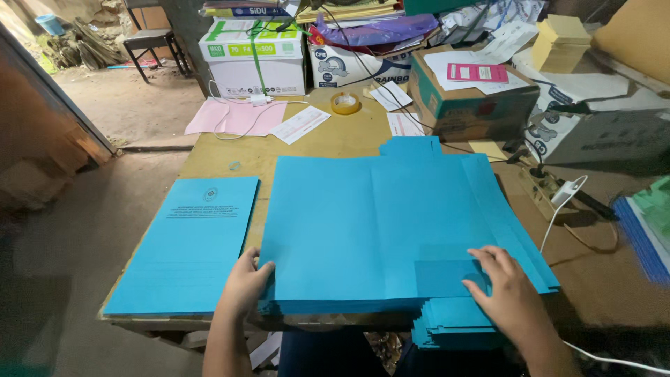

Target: The person folds light blue paper sheets in half on a wooden table. They smooth the creases with their hands and place the folded sheets onto a growing stack to the left.

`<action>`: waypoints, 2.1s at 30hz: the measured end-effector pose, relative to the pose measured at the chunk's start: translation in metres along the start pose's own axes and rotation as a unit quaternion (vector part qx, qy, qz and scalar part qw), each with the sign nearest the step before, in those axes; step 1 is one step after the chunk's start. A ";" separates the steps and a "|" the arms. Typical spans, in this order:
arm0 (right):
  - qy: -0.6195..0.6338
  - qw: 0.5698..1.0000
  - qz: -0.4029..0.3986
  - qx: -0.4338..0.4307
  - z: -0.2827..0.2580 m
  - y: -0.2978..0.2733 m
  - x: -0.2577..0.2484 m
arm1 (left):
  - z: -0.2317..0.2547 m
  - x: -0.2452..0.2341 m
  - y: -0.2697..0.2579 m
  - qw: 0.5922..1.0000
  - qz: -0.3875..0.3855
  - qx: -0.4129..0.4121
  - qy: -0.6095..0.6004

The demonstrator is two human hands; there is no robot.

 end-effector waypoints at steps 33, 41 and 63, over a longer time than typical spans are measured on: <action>0.072 0.973 -0.079 -0.204 -0.033 0.021 0.029 | 0.085 0.176 -0.037 0.834 -0.055 0.493 0.240; 0.118 0.976 -0.099 -0.153 -0.031 0.018 0.030 | 0.068 0.233 -0.031 0.716 -0.163 0.659 0.162; 0.092 0.975 -0.193 -0.057 -0.036 -0.005 0.021 | 0.058 0.237 -0.010 0.779 -0.116 0.493 0.370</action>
Point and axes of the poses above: each hand's wrist, its own y-axis towards the middle knuckle, its own x-axis out of the palm, z = x × y, the point moved 5 cm from there along y, towards the middle knuckle, and after that the axes turned 2 degrees about -x, right-handed, at the moved point
